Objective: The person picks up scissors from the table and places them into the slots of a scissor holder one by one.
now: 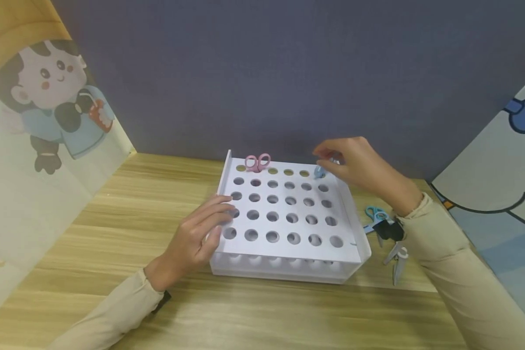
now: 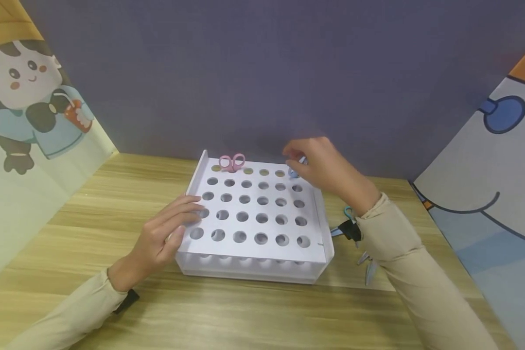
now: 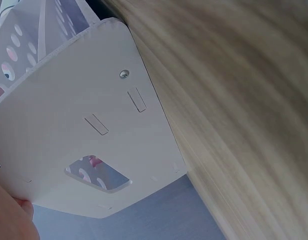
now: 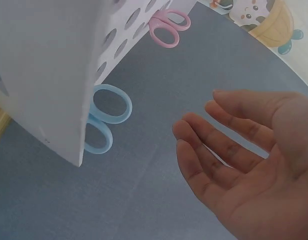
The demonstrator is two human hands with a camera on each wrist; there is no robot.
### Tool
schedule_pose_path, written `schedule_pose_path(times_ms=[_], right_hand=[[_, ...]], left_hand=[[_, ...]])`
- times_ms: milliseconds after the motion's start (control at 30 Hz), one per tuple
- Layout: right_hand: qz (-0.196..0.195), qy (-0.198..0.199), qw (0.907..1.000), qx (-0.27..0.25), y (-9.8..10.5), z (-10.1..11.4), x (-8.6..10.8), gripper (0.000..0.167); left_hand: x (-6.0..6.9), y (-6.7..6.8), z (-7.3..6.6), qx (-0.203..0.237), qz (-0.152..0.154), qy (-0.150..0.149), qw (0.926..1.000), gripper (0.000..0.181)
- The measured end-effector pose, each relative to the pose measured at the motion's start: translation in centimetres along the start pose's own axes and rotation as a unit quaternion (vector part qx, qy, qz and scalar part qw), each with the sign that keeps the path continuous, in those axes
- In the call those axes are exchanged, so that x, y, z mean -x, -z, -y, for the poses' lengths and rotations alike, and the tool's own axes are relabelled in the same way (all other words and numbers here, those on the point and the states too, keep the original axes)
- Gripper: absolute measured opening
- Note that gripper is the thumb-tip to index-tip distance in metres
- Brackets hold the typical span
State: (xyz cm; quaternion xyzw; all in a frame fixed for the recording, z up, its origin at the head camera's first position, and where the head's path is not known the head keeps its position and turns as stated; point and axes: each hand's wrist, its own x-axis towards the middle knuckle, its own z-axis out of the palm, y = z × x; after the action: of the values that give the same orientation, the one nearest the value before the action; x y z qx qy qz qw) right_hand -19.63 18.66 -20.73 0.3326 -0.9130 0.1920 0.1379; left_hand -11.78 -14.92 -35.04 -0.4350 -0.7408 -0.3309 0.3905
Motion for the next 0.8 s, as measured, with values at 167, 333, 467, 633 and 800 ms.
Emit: schedule_pose_path(times_ms=[167,333,467,633,800], right_hand=[[-0.013,-0.011,0.9998,-0.002,0.2,-0.1,1.2,0.019],[-0.049,-0.021,0.9986,-0.003,0.4,-0.3,3.0,0.019],[-0.084,-0.030,0.9960,-0.004,0.4,-0.7,4.5,0.019],[-0.101,-0.038,0.9941,0.007,0.5,-1.3,6.3,0.020],[-0.096,-0.059,0.9936,0.015,0.6,-2.1,8.0,0.020]], left_hand=[[0.0,0.0,0.0,0.000,-0.002,-0.003,1.0000,0.032],[-0.1,0.0,0.1,0.002,-0.003,-0.004,1.0000,0.033],[0.0,0.0,0.1,0.001,-0.001,-0.005,1.0000,0.033],[-0.1,-0.1,0.2,0.001,-0.002,-0.010,1.0000,0.034],[-0.1,0.0,0.2,-0.001,-0.001,-0.010,0.9999,0.035]])
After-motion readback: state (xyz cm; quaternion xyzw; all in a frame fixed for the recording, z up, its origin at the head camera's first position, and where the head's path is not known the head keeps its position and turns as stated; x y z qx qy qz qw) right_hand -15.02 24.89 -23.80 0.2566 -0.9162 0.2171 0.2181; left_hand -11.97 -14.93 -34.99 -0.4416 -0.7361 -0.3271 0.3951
